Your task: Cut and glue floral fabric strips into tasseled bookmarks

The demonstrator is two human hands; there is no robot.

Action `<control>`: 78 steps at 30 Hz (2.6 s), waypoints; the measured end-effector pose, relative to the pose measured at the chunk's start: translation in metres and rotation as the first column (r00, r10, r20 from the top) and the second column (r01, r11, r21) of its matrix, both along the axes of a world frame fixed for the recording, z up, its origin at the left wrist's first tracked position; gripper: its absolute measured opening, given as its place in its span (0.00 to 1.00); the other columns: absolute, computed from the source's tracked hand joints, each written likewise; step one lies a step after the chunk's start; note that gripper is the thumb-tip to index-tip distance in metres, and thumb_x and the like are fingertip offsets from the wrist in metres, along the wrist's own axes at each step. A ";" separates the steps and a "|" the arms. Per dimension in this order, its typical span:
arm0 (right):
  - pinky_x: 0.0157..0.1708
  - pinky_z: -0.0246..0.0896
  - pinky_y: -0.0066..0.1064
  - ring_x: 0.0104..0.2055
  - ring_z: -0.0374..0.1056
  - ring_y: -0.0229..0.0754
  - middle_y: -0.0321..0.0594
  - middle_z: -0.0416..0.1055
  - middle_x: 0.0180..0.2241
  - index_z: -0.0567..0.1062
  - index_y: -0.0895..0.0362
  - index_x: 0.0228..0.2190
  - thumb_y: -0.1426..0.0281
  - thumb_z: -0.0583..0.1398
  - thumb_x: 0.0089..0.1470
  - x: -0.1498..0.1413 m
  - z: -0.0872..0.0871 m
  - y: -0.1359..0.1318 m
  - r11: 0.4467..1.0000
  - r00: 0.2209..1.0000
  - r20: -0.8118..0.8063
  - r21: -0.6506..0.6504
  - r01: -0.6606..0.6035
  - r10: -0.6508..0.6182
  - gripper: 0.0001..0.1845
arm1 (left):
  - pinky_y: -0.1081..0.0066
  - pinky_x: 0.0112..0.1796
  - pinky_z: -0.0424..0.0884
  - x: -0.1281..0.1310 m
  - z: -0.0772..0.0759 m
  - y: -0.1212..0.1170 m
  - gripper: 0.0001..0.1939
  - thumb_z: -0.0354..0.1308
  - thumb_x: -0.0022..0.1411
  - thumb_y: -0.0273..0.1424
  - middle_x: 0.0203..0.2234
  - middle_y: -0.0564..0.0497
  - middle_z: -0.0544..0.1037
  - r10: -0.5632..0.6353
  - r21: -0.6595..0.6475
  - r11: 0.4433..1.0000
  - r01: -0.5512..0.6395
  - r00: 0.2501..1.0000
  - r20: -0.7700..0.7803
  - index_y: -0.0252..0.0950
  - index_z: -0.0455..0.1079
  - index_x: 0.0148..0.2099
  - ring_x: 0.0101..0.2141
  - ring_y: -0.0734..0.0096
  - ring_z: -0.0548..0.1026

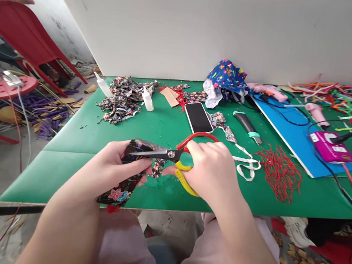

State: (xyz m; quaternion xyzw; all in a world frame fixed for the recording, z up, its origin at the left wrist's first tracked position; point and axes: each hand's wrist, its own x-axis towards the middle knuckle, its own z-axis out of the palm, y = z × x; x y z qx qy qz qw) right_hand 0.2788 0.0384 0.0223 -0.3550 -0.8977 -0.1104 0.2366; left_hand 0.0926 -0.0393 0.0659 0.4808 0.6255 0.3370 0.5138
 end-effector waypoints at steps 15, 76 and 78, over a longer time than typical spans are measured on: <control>0.27 0.48 0.32 0.24 0.60 0.42 0.35 0.62 0.16 0.70 0.56 0.22 0.55 0.58 0.48 -0.002 -0.003 -0.002 0.995 0.999 0.010 0.090 0.051 -0.052 0.17 | 0.78 0.19 0.66 0.003 0.000 0.001 0.05 0.58 0.55 0.30 0.20 0.56 0.72 0.073 -0.057 0.996 -0.063 0.980 0.188 0.34 0.67 0.33 0.18 0.77 0.71; 0.27 0.54 0.30 0.28 0.56 0.40 0.36 0.59 0.24 0.64 0.56 0.28 0.46 0.58 0.45 0.001 -0.008 0.012 0.997 0.955 -0.296 -0.055 -0.055 0.036 0.26 | 0.77 0.23 0.66 -0.002 -0.018 0.000 0.13 0.51 0.62 0.37 0.24 0.51 0.74 0.068 0.433 0.902 -0.012 0.991 -0.114 0.35 0.73 0.38 0.22 0.76 0.70; 0.27 0.53 0.29 0.27 0.56 0.39 0.35 0.58 0.23 0.63 0.56 0.26 0.49 0.58 0.47 0.002 -0.007 0.013 0.999 0.951 -0.308 -0.020 -0.048 0.039 0.23 | 0.77 0.23 0.66 -0.002 -0.018 0.000 0.16 0.49 0.62 0.41 0.22 0.52 0.72 0.067 0.339 0.939 -0.059 0.998 -0.012 0.35 0.71 0.40 0.22 0.74 0.70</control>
